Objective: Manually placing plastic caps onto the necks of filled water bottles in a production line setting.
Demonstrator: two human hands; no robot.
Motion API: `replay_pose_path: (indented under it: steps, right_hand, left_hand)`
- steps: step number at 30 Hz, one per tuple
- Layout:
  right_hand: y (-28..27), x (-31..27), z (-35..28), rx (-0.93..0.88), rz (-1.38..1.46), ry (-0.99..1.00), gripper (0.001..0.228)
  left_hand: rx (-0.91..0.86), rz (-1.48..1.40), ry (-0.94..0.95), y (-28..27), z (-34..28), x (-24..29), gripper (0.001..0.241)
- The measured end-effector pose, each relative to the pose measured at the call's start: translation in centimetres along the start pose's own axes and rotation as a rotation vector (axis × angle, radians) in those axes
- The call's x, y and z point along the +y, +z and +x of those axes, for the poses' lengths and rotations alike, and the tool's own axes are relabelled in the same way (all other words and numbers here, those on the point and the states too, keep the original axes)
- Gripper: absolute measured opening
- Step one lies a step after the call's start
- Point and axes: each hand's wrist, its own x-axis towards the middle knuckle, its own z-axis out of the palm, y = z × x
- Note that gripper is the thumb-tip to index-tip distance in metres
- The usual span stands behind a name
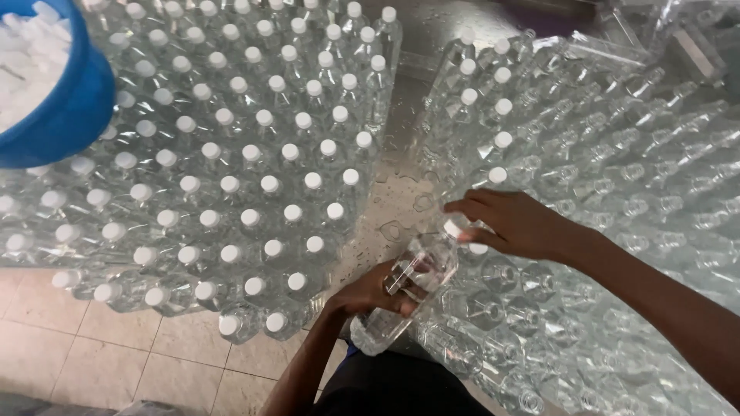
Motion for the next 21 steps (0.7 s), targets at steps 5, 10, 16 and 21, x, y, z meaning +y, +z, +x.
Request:
replay_pose_path:
  steps: [5,10,16,21]
  right_hand:
    - [3.8,0.5,-3.3,0.334,-0.364,-0.567,0.036]
    - [6.1,0.1,-4.3,0.322,-0.463,-0.759,0.036]
    - [4.4,-3.0,-5.6,0.262,-0.220,-0.556,0.051]
    - [-0.3,-8.4,-6.3,0.600,-0.536,-0.947,0.059]
  left_hand:
    - [-0.325,-0.147,-0.053,-0.7,-0.7,0.1,0.106]
    - [-0.394,0.263,-0.264,-1.4,-1.8,-1.2,0.122]
    - [-0.696,-0.270,-0.232,0.5,-0.4,-1.3,0.103]
    - [-0.875,-0.396,-0.507,3.9,-0.5,2.2,0.132]
